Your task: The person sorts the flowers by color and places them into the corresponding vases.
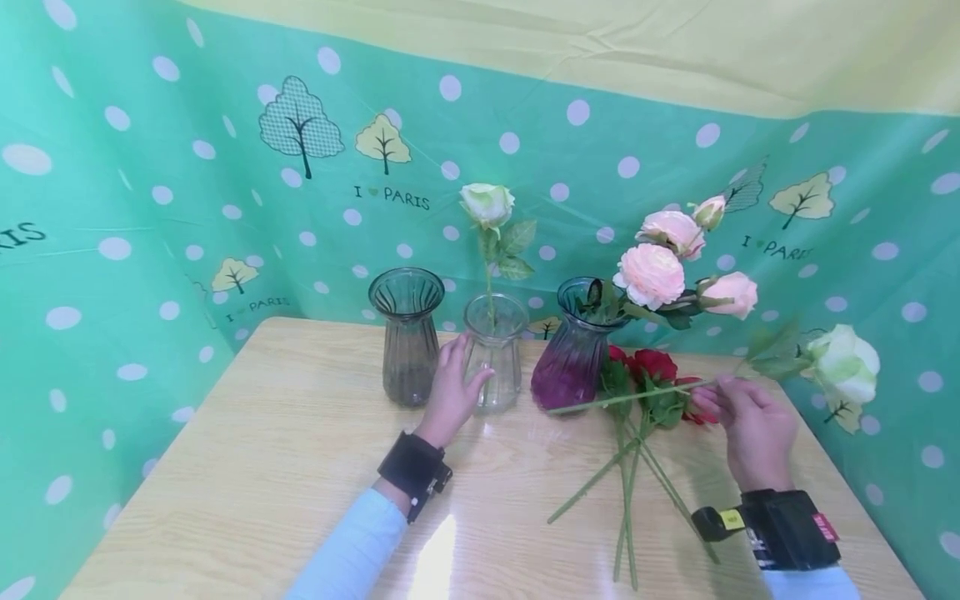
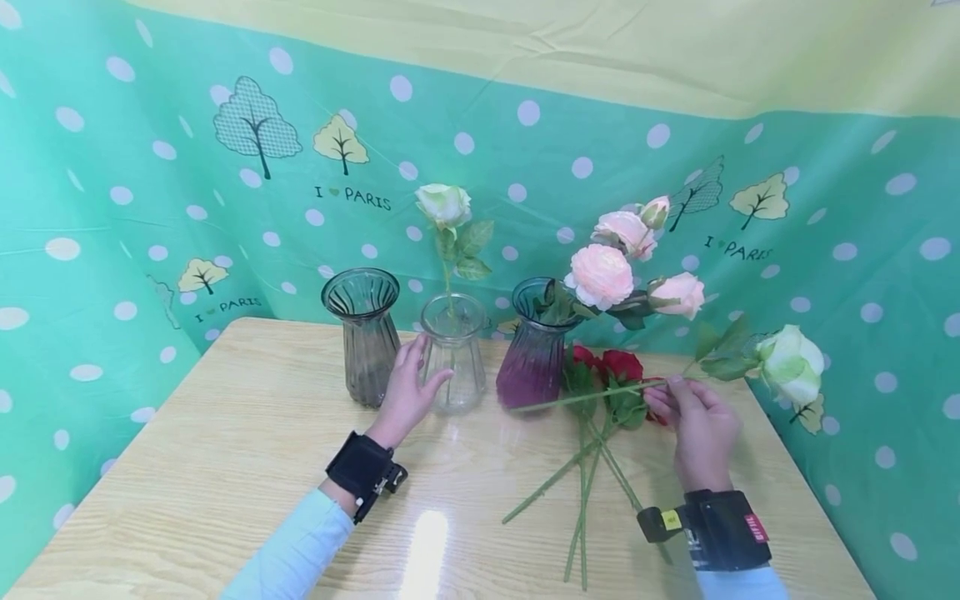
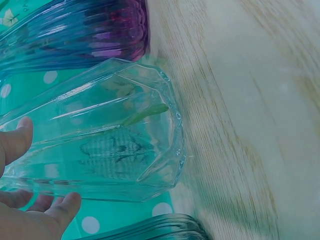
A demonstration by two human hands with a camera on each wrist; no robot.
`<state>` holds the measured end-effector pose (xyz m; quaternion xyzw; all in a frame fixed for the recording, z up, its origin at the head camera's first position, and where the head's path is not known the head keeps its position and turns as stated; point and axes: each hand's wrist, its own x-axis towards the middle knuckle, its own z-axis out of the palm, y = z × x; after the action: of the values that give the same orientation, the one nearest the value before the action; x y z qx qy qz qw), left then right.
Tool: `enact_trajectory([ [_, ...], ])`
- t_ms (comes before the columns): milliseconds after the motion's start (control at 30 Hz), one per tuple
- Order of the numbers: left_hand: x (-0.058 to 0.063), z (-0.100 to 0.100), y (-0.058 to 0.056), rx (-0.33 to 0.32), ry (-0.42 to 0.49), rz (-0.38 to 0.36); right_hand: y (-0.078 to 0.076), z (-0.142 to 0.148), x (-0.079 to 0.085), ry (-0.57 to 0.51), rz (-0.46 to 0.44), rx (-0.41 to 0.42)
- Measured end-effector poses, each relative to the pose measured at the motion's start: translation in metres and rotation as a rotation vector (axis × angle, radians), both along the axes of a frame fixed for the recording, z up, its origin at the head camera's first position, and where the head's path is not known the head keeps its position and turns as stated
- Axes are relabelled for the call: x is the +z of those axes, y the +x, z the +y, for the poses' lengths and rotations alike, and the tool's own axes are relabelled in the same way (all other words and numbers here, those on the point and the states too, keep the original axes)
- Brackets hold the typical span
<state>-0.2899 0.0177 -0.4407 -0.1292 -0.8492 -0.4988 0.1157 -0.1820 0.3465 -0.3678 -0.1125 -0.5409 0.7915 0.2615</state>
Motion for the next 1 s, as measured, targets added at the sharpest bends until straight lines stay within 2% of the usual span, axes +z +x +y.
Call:
enact_trajectory([
  [300, 0.0, -0.001, -0.001, 0.002, 0.005, 0.001, 0.0, -0.03, 0.032, -0.147, 0.152, -0.09],
  [433, 0.0, -0.001, -0.001, -0.005, 0.005, 0.007, -0.001, -0.044, 0.041, -0.169, 0.234, -0.119],
  [533, 0.0, -0.001, 0.0, -0.005, 0.007, -0.002, -0.004, -0.055, 0.045, -0.14, 0.29, -0.118],
  [633, 0.001, -0.001, -0.001, -0.003, 0.004, -0.018, -0.008, -0.063, 0.049, -0.097, 0.309, -0.116],
  [833, 0.001, -0.001, 0.0, -0.004, 0.001, -0.038, -0.017, -0.077, 0.051, 0.057, 0.281, -0.171],
  [1000, 0.002, -0.001, 0.0, -0.005, 0.003, -0.022, -0.022, -0.087, 0.053, 0.152, 0.255, -0.201],
])
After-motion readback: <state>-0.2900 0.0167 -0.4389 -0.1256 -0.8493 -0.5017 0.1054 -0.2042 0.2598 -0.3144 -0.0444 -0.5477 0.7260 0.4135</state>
